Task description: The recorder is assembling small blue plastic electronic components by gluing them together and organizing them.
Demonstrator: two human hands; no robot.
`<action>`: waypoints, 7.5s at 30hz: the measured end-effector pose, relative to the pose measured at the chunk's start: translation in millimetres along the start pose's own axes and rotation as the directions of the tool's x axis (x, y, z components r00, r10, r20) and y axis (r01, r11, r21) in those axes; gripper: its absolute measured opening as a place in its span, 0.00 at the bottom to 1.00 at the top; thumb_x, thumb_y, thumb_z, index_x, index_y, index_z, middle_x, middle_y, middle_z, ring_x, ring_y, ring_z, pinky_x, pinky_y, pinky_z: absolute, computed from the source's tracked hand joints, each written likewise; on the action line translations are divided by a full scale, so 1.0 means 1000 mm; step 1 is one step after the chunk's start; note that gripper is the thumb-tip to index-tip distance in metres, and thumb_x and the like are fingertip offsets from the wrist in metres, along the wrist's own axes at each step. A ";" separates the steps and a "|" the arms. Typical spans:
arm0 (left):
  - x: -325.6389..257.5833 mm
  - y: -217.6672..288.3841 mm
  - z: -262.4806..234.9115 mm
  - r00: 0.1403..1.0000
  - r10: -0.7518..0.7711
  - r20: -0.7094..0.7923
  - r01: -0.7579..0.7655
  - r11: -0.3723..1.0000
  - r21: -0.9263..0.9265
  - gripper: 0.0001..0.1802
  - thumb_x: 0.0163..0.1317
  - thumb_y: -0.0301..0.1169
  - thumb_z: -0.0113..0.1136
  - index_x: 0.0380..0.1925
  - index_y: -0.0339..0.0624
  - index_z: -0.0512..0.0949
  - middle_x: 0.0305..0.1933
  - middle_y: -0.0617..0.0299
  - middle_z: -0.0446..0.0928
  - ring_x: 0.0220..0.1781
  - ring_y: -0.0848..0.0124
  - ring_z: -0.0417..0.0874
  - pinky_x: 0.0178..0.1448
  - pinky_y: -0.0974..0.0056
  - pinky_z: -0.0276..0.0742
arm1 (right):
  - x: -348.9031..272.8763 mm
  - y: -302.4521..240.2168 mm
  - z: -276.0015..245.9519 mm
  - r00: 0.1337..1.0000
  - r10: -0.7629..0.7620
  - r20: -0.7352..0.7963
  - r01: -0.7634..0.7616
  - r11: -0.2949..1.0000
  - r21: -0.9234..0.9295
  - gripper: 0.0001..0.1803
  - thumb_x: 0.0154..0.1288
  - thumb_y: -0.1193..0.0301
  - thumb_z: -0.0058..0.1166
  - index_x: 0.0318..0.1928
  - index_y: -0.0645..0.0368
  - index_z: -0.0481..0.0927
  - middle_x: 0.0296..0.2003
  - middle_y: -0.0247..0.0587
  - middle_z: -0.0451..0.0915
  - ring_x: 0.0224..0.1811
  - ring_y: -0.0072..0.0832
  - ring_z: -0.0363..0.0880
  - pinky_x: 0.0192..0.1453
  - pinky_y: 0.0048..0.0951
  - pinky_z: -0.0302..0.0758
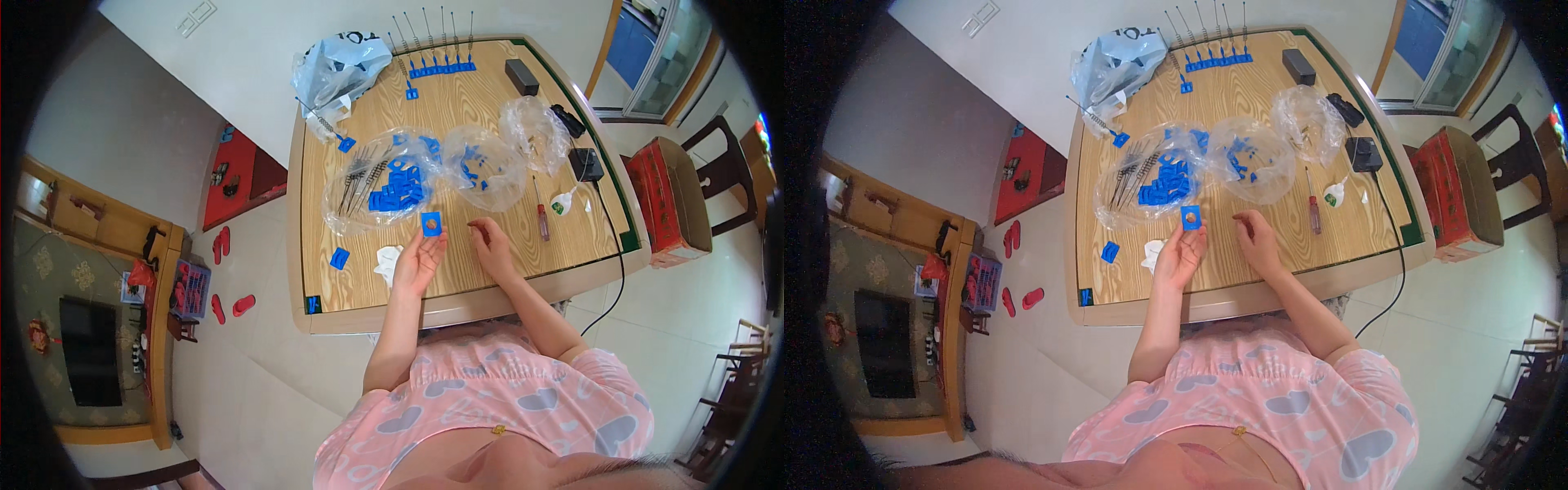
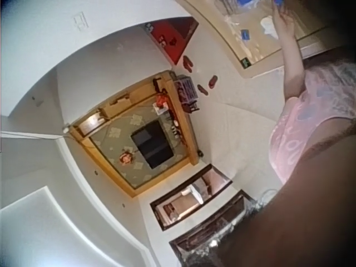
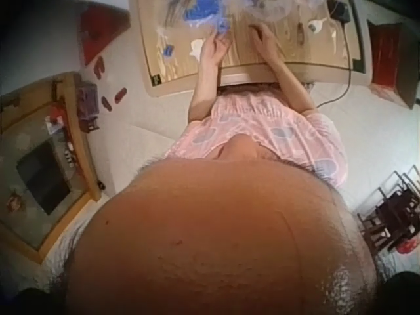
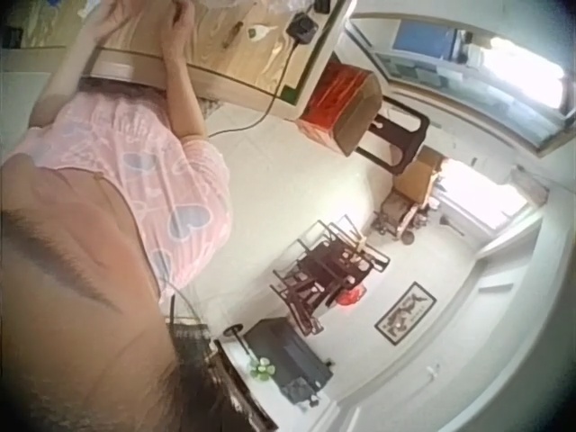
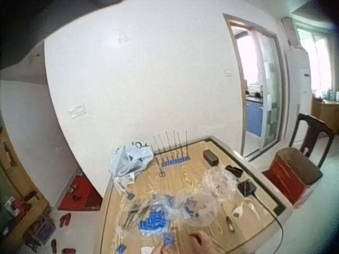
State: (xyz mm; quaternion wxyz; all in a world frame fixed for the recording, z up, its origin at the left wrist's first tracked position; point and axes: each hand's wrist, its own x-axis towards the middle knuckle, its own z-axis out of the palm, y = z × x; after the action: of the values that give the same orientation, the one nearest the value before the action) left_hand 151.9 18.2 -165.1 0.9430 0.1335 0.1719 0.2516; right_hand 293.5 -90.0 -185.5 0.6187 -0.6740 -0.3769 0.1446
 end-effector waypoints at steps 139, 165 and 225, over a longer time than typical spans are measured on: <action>0.026 0.049 -0.018 0.983 0.088 -0.162 -0.012 0.908 0.419 0.15 0.64 0.37 0.47 0.43 0.38 0.73 0.36 0.55 0.78 0.30 0.68 0.80 0.32 0.70 0.77 | -0.004 -0.017 -0.007 0.991 -0.076 0.107 0.077 0.997 -0.005 0.20 0.53 0.73 0.59 0.47 0.68 0.73 0.33 0.42 0.77 0.33 0.24 0.76 0.39 0.24 0.72; 0.004 -0.028 -0.029 0.933 0.358 -0.023 -0.261 0.721 0.642 0.10 0.64 0.28 0.49 0.35 0.32 0.76 0.29 0.59 0.78 0.27 0.76 0.77 0.30 0.74 0.72 | -0.007 -0.015 0.018 0.959 -0.111 0.261 0.103 0.994 0.041 0.25 0.52 0.78 0.57 0.53 0.59 0.72 0.28 0.31 0.71 0.24 0.15 0.66 0.28 0.18 0.65; -0.092 0.063 -0.007 0.921 0.368 -0.125 -0.321 0.902 0.290 0.05 0.62 0.32 0.46 0.32 0.44 0.68 0.43 0.38 0.75 0.31 0.60 0.83 0.26 0.68 0.80 | -0.045 -0.043 0.061 0.721 -0.394 0.571 0.634 0.708 -0.312 0.15 0.48 0.67 0.56 0.38 0.60 0.74 0.48 0.44 0.69 0.55 0.41 0.64 0.59 0.39 0.62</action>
State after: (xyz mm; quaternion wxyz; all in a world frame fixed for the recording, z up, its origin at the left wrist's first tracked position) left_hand 47.2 24.1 -126.8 0.8382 0.2632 0.2605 0.4004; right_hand 209.1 -78.9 -168.8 0.3344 -0.6145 -0.7143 0.0168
